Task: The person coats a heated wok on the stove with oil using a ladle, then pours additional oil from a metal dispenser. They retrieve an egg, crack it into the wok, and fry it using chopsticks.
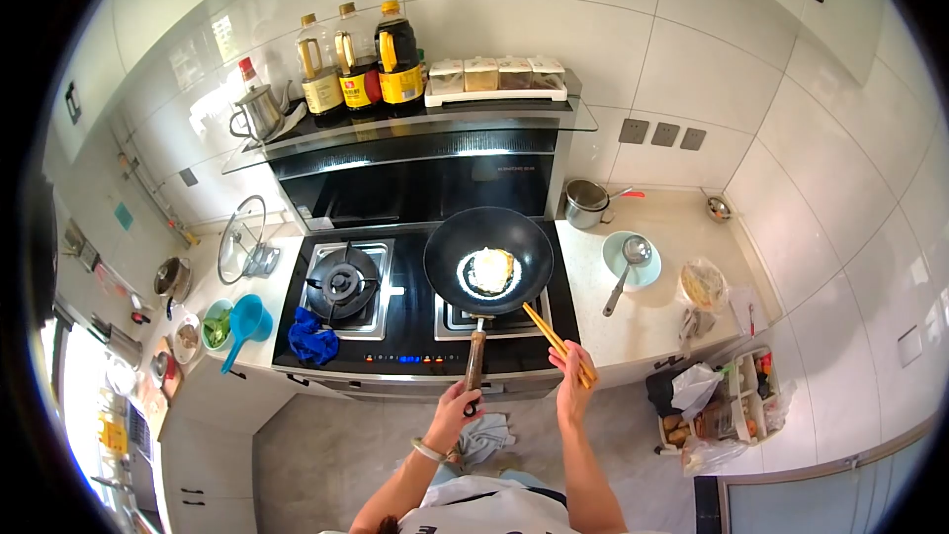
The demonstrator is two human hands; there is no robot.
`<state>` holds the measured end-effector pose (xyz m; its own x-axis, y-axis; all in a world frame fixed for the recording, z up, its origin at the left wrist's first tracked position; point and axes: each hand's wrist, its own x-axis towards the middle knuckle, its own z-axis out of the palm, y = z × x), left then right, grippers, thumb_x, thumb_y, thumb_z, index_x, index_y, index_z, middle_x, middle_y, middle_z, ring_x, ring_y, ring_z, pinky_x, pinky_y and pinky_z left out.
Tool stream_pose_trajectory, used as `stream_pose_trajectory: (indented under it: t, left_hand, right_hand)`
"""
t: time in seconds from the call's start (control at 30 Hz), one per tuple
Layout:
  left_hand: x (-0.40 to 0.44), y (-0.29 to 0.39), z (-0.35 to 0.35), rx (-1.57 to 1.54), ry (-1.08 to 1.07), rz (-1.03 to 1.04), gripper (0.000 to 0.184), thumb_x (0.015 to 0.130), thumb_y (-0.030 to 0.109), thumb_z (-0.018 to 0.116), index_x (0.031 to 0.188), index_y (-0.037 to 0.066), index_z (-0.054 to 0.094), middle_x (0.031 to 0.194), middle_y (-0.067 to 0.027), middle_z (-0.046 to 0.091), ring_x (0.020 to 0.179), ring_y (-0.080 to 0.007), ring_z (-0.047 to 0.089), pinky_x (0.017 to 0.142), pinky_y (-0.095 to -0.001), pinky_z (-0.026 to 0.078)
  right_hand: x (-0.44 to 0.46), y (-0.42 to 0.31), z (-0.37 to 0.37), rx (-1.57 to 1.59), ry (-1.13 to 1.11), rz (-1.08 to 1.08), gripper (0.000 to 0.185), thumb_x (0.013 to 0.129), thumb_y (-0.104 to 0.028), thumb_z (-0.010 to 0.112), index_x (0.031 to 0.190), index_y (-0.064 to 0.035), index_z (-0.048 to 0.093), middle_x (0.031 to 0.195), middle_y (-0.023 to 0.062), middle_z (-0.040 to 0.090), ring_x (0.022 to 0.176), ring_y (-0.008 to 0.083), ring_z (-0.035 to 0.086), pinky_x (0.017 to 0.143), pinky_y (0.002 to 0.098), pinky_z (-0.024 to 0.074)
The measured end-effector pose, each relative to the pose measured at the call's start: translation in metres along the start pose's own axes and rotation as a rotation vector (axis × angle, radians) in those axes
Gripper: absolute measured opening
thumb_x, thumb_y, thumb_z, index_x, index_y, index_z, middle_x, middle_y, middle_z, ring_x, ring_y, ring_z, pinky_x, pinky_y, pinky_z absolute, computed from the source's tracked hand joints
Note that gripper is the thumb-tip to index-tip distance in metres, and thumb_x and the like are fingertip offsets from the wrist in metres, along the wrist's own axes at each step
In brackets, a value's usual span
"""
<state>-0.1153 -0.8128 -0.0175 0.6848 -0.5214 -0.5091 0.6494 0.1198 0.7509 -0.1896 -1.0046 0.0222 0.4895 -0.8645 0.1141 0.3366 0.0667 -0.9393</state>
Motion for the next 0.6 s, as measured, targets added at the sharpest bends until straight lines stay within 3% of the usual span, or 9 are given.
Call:
stream_pose_trajectory:
  t: [0.27,0.6]
  left_hand:
    - [0.004,0.000,0.003,0.010,-0.061,-0.077,0.018,0.084,0.014,0.061,0.096,0.008,0.050,0.081,-0.0003,0.052,0.072,-0.0092,0.052,0.065,-0.0240,0.048]
    - [0.000,0.008,0.004,0.019,-0.072,-0.100,0.017,0.083,0.013,0.061,0.094,0.007,0.049,0.079,0.0000,0.051,0.071,-0.0089,0.051,0.063,-0.0244,0.047]
  right_hand:
    - [-0.005,-0.001,0.000,-0.003,0.017,0.008,0.032,0.094,-0.022,0.051,0.105,0.0075,0.056,0.095,0.0167,0.061,0.083,0.0260,0.066,0.076,0.0321,0.0546]
    - [-0.008,0.005,0.013,0.009,0.034,0.030,0.029,0.093,-0.018,0.051,0.102,0.0078,0.058,0.094,0.0151,0.062,0.081,0.0235,0.066,0.073,0.0292,0.0553]
